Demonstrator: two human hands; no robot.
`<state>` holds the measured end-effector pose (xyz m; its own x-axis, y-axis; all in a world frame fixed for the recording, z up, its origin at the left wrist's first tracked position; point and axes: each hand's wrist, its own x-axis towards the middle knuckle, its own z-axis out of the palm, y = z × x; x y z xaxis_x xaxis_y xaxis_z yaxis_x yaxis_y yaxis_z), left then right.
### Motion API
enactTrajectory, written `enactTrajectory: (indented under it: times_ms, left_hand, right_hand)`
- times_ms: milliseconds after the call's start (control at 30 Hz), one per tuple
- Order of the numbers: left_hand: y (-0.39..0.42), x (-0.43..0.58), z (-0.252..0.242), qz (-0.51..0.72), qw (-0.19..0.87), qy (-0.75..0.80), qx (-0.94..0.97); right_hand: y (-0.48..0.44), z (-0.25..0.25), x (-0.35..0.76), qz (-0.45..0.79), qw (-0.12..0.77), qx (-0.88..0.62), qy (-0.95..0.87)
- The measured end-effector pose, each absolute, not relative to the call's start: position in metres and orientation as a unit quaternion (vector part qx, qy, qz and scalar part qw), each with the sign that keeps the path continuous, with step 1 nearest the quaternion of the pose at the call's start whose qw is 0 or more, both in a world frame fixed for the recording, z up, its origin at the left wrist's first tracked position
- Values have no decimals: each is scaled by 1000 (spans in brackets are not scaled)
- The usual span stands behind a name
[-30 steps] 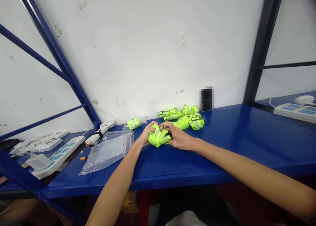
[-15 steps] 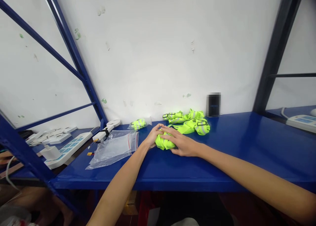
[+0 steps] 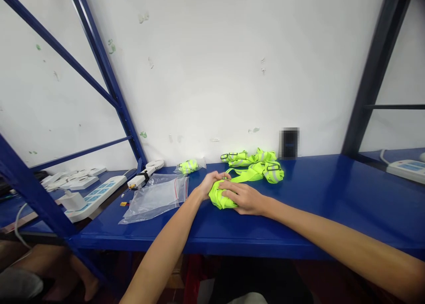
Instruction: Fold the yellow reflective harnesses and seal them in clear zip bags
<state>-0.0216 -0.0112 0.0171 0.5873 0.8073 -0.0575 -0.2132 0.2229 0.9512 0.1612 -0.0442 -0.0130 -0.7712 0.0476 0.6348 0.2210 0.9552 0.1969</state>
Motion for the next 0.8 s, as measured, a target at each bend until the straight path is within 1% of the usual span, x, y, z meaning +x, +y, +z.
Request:
enactTrajectory:
  times_ms: [67,133,167,200,233,267,300,400,467,533,633,733,800]
  left_hand:
    - [-15,-21,28,468,650,293,522]
    - [-25,-30,42,567,512,316,563]
    - [-32,-40,49,583,427,336,604]
    - [-40,-53,55,568,336,362,658]
    - [-49,-69,61,526,256,392,710]
    - [-57,-87,65,475,198,422,747]
    - [-65,-107,68,419,169,450,770]
    - [-79,-164,66,252,129,557,781]
    - [-80,-191,60,163,113,603,773]
    - [-77,-205,52,114,105,621,769]
    - [-71,-208,45,111,79,601,787]
    - [-66,-200,43,196,-3,552,810]
    - [-63,-191,44,262,-68,507,818]
  right_hand:
    - [-43,-15,162,-110,340,-95,-929]
    - [-42,-15,163,-66,362,-137,-920]
    - [-42,-15,163,-39,378,-164,-911]
    - [-41,-14,164,-10,395,-192,-898]
    - [-40,-13,165,18,412,-223,-884]
    - [-38,-11,165,45,429,-256,-865]
    - [-35,-10,166,71,445,-294,-843]
    - [-26,-4,166,142,474,-391,-776]
    - [-22,-1,164,170,479,-412,-756]
    - [-22,2,161,185,486,-401,-754]
    - [-29,8,154,216,491,-385,-751]
    - [-38,17,148,264,491,-386,-735]
    - [-41,26,143,309,517,-382,-701]
